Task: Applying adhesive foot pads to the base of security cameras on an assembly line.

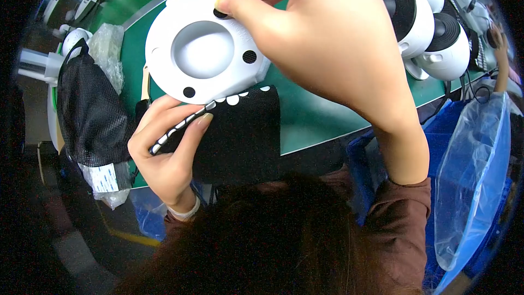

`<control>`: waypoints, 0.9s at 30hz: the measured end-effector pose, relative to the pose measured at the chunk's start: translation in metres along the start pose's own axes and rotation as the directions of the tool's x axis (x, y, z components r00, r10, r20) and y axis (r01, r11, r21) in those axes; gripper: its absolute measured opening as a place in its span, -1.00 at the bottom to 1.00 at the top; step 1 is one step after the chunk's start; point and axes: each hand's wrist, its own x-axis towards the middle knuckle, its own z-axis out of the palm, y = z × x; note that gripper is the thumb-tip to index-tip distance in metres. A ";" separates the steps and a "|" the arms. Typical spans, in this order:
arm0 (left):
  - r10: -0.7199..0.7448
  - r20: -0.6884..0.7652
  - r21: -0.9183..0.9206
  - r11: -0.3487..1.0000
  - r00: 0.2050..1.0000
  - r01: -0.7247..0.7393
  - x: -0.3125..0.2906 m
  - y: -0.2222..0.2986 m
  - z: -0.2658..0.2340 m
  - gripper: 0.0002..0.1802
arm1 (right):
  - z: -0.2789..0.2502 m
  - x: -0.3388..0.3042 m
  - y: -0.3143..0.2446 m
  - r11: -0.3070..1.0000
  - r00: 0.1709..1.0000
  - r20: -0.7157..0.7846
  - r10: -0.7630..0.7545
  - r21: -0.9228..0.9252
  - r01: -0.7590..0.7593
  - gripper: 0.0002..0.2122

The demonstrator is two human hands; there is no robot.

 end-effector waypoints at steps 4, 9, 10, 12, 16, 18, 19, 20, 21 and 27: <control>0.026 -0.005 -0.004 1.000 1.000 -0.026 0.000 0.000 0.000 -0.79 | -0.001 -0.001 0.006 0.999 0.999 -0.032 0.018 0.034 -0.017 -0.89; 0.021 -0.006 -0.001 1.000 1.000 -0.021 0.000 0.000 0.001 -0.79 | 0.000 0.000 0.006 1.000 1.000 -0.021 0.013 0.010 -0.012 -0.89; 0.021 -0.005 -0.001 1.000 1.000 -0.021 -0.001 0.000 0.001 -0.79 | 0.000 0.000 0.007 1.000 1.000 -0.021 0.006 -0.010 -0.007 -0.89; 0.016 -0.002 -0.007 1.000 1.000 -0.016 -0.001 0.000 0.000 -0.79 | 0.000 0.000 0.007 1.000 1.000 -0.023 0.002 -0.030 -0.003 -0.89; 0.009 0.000 -0.011 1.000 1.000 -0.009 0.000 0.000 0.001 -0.79 | -0.002 0.000 0.007 0.998 0.999 -0.021 0.039 0.043 -0.038 -0.89; 0.014 -0.005 -0.014 1.000 1.000 -0.014 0.000 0.001 0.001 -0.78 | -0.002 0.001 0.008 1.000 1.000 -0.013 0.016 0.025 -0.016 -0.89; 0.013 -0.006 -0.013 1.000 1.000 -0.013 0.000 0.000 0.001 -0.78 | -0.001 0.001 0.007 0.999 0.999 -0.016 0.031 0.035 -0.031 -0.88; 0.011 -0.004 -0.016 1.000 1.000 -0.011 0.000 0.000 0.001 -0.78 | 0.000 0.001 0.007 0.998 0.999 -0.020 0.048 0.045 -0.047 -0.88; 0.009 -0.002 -0.018 1.000 1.000 -0.009 0.000 -0.001 0.001 -0.78 | 0.000 0.001 0.008 0.998 0.999 -0.019 0.048 0.046 -0.047 -0.88; 0.015 0.003 -0.018 1.000 1.000 -0.015 0.001 0.000 0.001 -0.78 | -0.001 0.004 -0.012 0.977 0.977 -0.036 0.210 0.041 -0.209 -0.90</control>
